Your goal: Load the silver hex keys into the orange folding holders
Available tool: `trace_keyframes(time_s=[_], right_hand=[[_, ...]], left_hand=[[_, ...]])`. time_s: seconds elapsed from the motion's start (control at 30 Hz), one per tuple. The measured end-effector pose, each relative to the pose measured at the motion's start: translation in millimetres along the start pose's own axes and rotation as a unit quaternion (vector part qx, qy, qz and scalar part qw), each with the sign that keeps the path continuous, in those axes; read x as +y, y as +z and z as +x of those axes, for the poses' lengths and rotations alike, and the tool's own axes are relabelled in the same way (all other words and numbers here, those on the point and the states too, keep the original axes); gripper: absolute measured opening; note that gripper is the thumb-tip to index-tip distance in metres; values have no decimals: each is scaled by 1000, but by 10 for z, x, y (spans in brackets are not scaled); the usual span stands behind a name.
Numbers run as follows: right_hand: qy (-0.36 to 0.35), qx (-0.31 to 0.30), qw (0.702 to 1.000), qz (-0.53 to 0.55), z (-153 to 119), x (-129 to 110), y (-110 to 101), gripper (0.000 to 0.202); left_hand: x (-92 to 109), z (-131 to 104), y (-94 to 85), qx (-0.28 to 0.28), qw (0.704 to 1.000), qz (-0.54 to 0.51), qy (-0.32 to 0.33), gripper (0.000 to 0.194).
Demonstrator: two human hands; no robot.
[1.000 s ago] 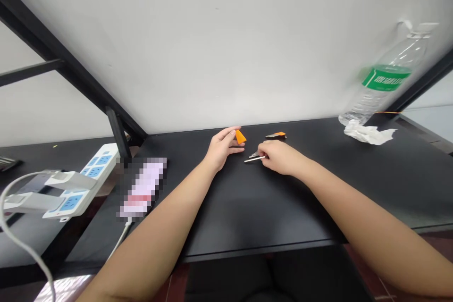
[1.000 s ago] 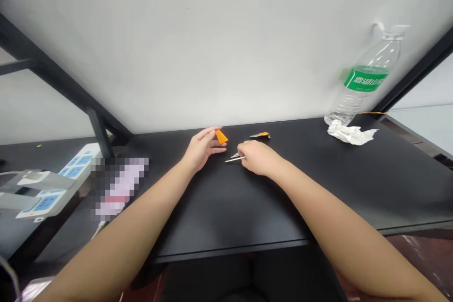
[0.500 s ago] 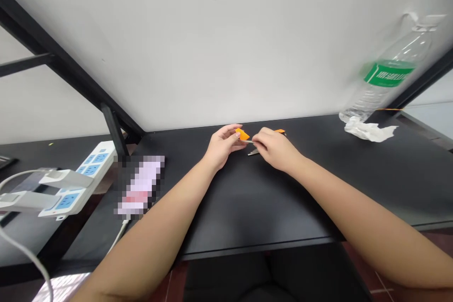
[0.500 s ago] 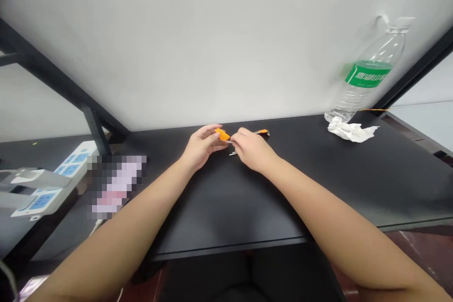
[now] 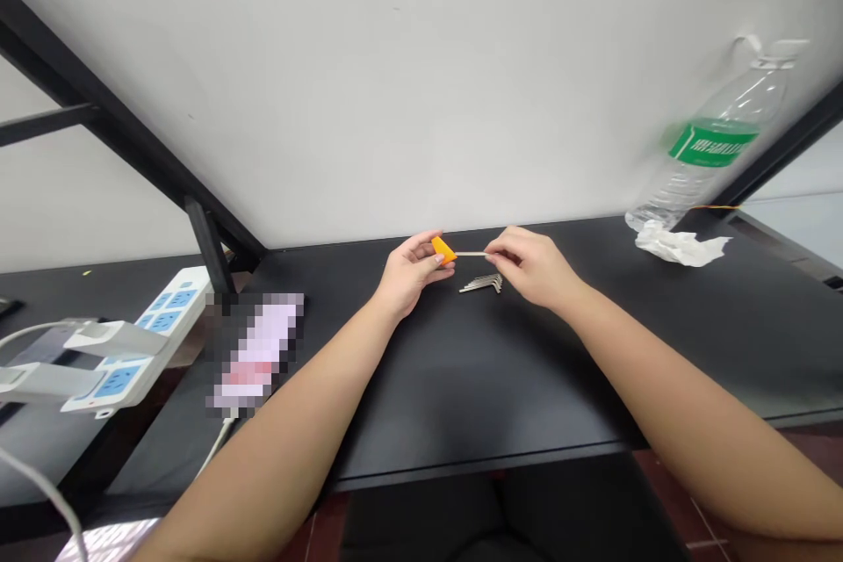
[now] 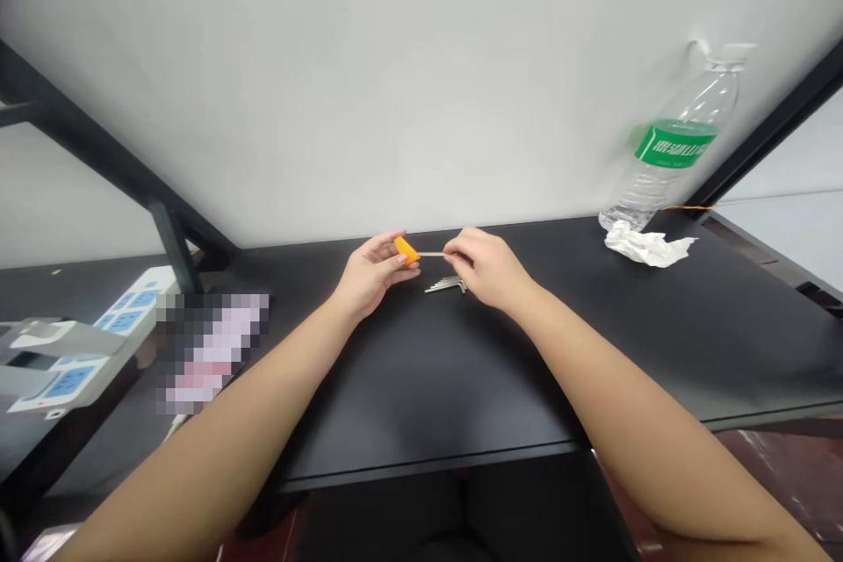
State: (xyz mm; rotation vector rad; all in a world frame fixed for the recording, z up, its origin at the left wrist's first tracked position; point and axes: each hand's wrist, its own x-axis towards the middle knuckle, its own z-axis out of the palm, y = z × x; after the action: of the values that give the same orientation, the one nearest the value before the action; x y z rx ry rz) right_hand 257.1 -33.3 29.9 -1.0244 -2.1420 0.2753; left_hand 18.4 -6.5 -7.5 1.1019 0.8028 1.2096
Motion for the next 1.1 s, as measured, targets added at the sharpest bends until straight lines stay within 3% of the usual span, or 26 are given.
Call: trace_keyframes(time_s=[0.23,0.47,0.63,0.73,0.83,0.9,1.0,1.1], right_hand=[[12,15,1000,5,9,72,-17,21],[1,-72,997,-28,2,11,-40,26],[127,-64,988,63,20,-45,88,11],[207,-104,952,201,19,-104,203,11],[238,-132,921,278,9,-138,255,14],[225,-142,936,232,5,-114,227,12],[135,-157,977,53,-2,-7,137,5],[75,-216,971,-70,-18,104,82,8]], left_hand=[[22,-12,29,-17,1000,8,-10,43],[-33,-16,35,-40,998,53,12,38],[-12,-28,73,-46,997,69,5,39],[7,-60,115,-79,993,91,-4,35],[19,-84,127,-96,989,115,-5,30],[22,-80,106,-95,988,124,-1,30],[10,-52,52,-79,988,129,14,30],[-22,-22,16,-69,990,123,17,30]])
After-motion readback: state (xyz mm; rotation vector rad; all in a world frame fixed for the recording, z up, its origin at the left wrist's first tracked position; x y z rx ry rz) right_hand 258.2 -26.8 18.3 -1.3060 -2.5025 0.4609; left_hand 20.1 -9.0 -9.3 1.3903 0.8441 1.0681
